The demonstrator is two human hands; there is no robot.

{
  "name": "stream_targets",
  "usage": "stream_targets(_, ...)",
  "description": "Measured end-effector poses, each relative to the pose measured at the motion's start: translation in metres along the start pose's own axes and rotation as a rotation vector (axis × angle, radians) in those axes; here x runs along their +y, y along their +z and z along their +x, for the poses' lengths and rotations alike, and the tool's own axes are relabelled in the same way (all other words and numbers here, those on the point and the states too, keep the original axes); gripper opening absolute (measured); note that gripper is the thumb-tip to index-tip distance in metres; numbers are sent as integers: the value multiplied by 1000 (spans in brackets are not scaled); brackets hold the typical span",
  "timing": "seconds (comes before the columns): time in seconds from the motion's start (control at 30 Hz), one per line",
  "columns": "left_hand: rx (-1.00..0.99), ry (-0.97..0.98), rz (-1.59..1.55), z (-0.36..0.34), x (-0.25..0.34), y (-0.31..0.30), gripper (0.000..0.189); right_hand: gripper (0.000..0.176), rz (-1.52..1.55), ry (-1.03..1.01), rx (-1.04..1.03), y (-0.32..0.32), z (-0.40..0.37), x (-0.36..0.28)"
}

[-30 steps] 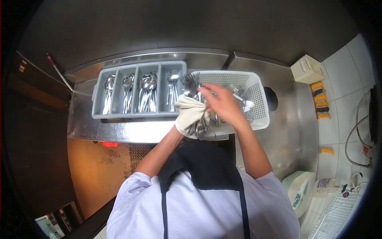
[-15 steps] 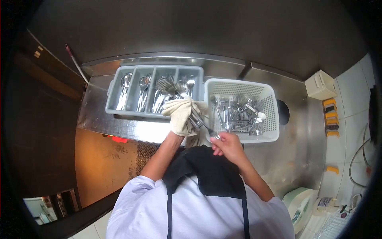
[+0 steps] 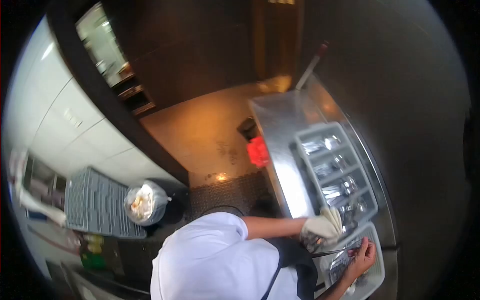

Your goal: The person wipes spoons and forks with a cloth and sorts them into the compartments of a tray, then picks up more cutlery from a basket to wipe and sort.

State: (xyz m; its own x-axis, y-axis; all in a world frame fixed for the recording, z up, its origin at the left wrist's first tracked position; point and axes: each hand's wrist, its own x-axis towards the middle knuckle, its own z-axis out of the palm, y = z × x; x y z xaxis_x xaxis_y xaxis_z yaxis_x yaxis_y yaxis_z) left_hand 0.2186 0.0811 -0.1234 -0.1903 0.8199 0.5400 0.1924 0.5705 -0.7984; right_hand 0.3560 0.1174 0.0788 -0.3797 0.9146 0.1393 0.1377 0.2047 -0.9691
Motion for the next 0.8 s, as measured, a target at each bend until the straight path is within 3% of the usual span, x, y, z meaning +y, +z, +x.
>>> stream_targets(0.03,7,-80,73,-6,-8,-5,42,24,29,-4,-52,17,8,1)
stream_targets(0.1,104,-198,114,-8,-38,-14,46,29,-221,-195,-17,58,18,11)
stream_targets(0.17,238,-296,917,-9,-37,-1,44,31,-396,-343,14,78,21,14)
stream_targets(0.23,345,-268,2454,-17,-16,41,35,32,-536,-436,22,93,20,12)
stream_targets(0.27,227,-123,2604,-27,-39,44,22,30,-476,-501,-17,99,23,17)
stream_targets(0.3,107,-359,3096,-22,-45,52,19,27,-539,-438,-77,100,25,19)
stream_targets(0.33,-157,-589,3558,-18,-48,62,16,26,-469,-495,-95,107,26,21)
stream_targets(0.37,-136,-515,3668,-21,-66,58,16,26,-428,-447,-159,110,24,13)
stream_targets(0.4,303,-287,3529,-20,-81,62,16,21,-356,-254,-218,111,27,21)
stream_targets(0.43,741,-62,3253,-15,-95,61,17,21,-488,-319,-242,110,28,16)
stream_targets(0.47,1028,100,2995,-11,-108,61,19,21,-504,-284,-259,111,30,18)
stream_targets(0.5,1014,227,2678,-9,-133,58,19,21,-510,-254,-284,110,33,19)
stream_targets(0.53,931,113,2775,-14,-103,61,15,21,-461,-219,-279,111,33,12)
stream_targets(0.57,825,23,2884,3,-120,57,16,21,-398,-201,-288,110,34,6)
stream_targets(0.6,1198,326,2267,1,-155,55,14,21,-408,-201,-293,108,34,4)
stream_targets(0.63,825,-98,2935,-7,-139,60,8,22,-414,-240,-274,107,33,6)
stream_targets(0.67,181,-257,3540,-15,-125,63,7,24,-401,-287,-277,107,31,11)
stream_targets(0.7,-16,-200,3408,1,-148,59,11,27,-410,-319,-237,110,27,13)
stream_targets(0.73,218,-161,3597,-1,-157,51,10,30,-515,-305,-238,113,27,6)
stream_targets(0.77,-278,-223,3777,18,-196,44,14,31,-541,-254,-251,117,29,2)
stream_targets(0.8,-197,-80,3886,11,-191,40,17,30,-370,-155,-271,119,37,20)
